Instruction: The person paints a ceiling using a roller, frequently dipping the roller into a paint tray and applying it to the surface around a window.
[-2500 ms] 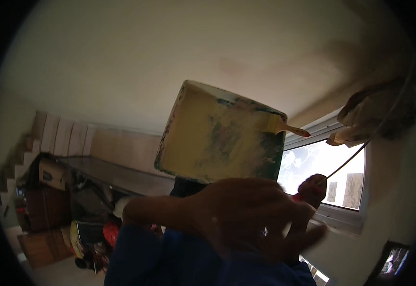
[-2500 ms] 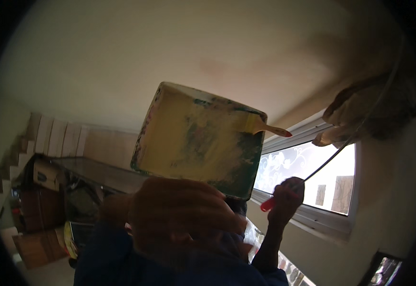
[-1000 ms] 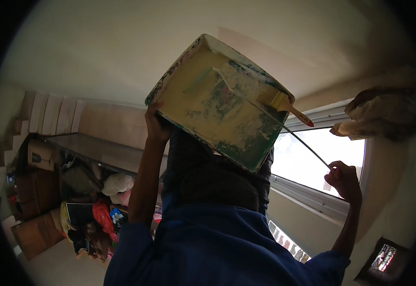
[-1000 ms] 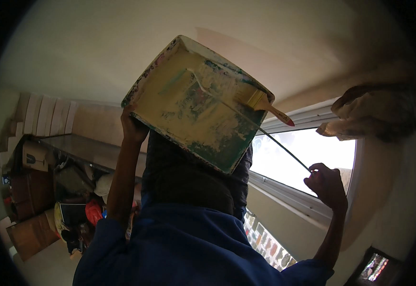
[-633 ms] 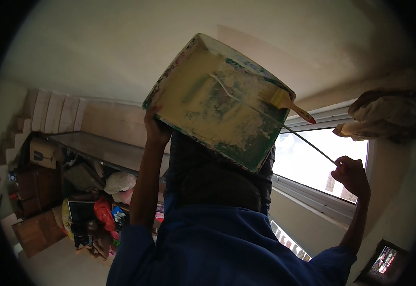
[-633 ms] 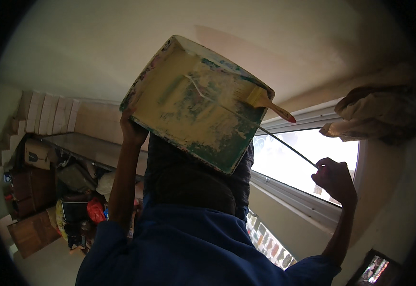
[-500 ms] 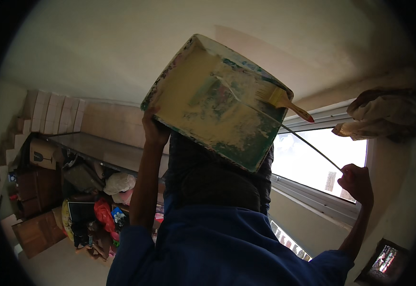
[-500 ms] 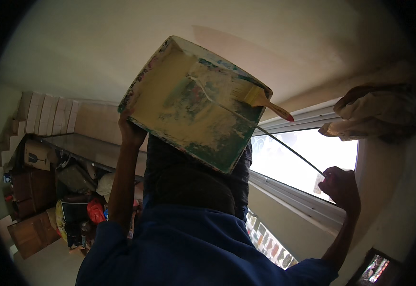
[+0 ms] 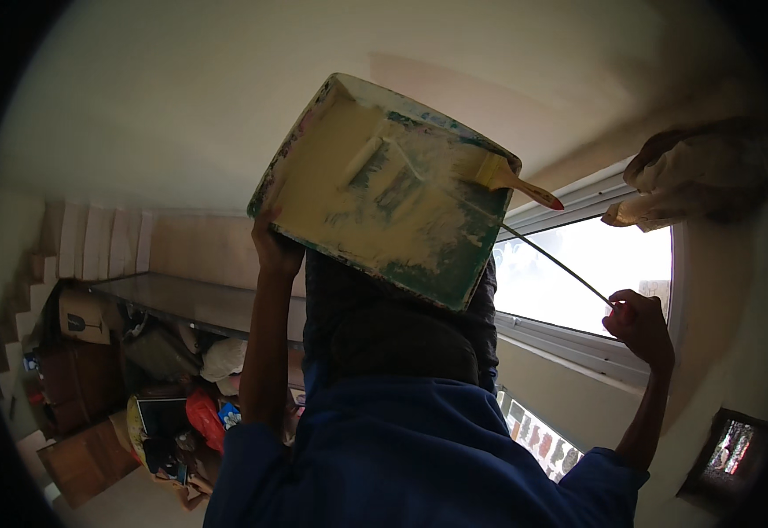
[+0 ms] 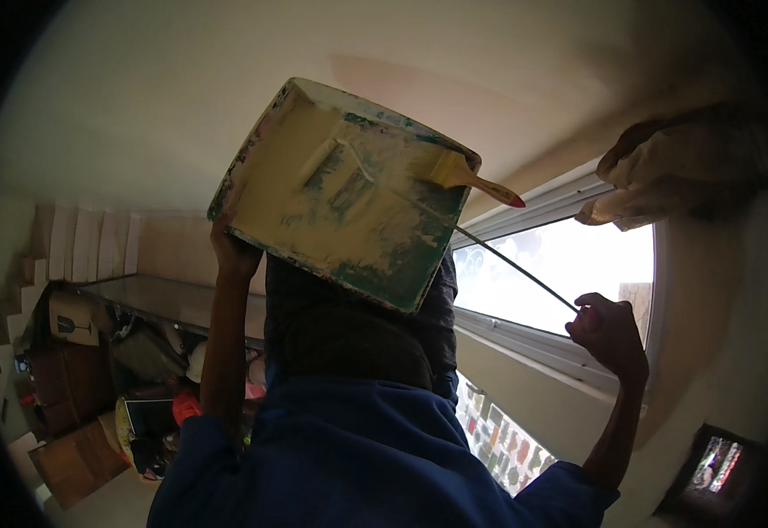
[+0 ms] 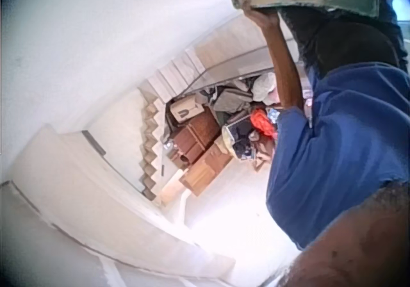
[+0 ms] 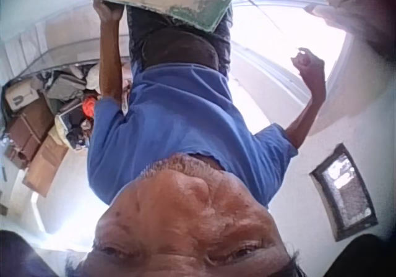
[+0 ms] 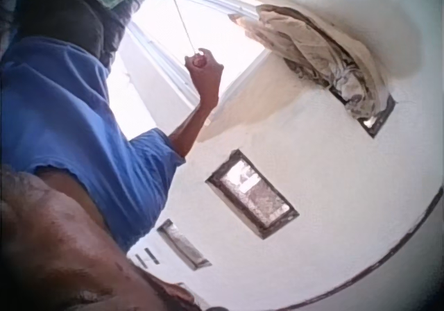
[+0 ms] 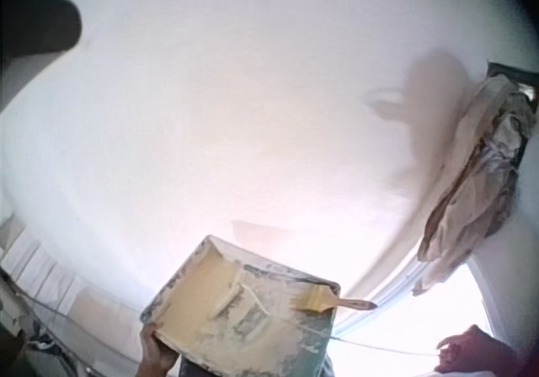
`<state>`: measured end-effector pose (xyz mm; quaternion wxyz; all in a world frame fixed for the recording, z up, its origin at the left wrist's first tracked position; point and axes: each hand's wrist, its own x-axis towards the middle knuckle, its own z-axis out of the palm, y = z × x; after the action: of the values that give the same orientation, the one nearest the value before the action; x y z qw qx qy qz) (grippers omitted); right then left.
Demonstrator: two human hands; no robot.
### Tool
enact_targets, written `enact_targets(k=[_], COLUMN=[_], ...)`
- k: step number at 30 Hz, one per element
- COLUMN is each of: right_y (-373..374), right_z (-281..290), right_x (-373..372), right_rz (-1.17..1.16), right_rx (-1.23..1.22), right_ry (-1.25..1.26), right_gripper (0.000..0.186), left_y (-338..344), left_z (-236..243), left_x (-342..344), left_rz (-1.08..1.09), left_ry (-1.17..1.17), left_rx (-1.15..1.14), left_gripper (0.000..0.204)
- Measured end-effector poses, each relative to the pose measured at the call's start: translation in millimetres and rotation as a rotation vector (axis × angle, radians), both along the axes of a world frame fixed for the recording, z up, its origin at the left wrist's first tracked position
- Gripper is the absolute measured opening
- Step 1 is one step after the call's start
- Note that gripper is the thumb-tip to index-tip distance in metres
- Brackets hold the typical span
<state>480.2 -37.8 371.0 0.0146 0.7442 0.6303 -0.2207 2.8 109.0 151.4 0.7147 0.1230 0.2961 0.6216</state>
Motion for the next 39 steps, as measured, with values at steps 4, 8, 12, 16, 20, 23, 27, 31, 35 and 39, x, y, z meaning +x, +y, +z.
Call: enact_targets(k=[4, 8, 12, 16, 20, 23, 27, 31, 35, 39], right_y=[-25.5, -36.7, -50.1, -83.0, -107.4, -114.6, -89.0, -54.7, -13.0, 22.7], right_z=[5.5, -0.9, -31.3, -62.5, -109.3, -173.5, -258.7, -323.5, -366.2, -388.9], right_x=[20.6, 16.2, 11.4, 17.4, 10.6, 2.3, -20.2, -32.0, -36.3, -31.1], right_rz=[-0.003, -0.051, -0.164, -0.248, -0.368, -0.478, -0.667, -0.760, -0.796, -0.800], right_rx=[-0.054, -0.070, -0.028, 0.093, 0.339, 0.554, 0.676, 0.732, 0.734, 0.737], right_ry=[-0.093, -0.021, 0.092, 0.134, 0.211, 0.131, 0.310, 0.421, 0.491, 0.511], right_gripper=[0.020, 0.029, 0.029, 0.027, 0.026, 0.028, 0.028, 0.029, 0.030, 0.029], left_y=[0.4, -2.6, -2.8, -8.8, -19.6, -27.1, -50.7, -67.3, -82.3, -98.2], left_z=[-2.2, 4.4, 9.8, 11.0, 9.8, 7.1, -10.5, -13.9, -18.4, -14.7], left_x=[-2.9, -0.9, -3.7, -3.5, -2.5, 0.5, -16.9, -13.1, -9.9, 2.5], left_rz=[0.013, -0.027, -0.042, -0.062, -0.008, 0.028, 0.045, 0.159, 0.197, 0.241], left_ry=[0.040, 0.032, 0.064, 0.082, 0.057, 0.063, 0.139, 0.132, 0.544, 1.647], left_rx=[0.004, 0.031, -0.016, -0.057, -0.020, -0.001, 0.040, -0.107, 0.106, 0.420], left_gripper=[0.060, 0.062, 0.063, 0.065, 0.066, 0.067, 0.070, 0.065, 0.061, 0.057])
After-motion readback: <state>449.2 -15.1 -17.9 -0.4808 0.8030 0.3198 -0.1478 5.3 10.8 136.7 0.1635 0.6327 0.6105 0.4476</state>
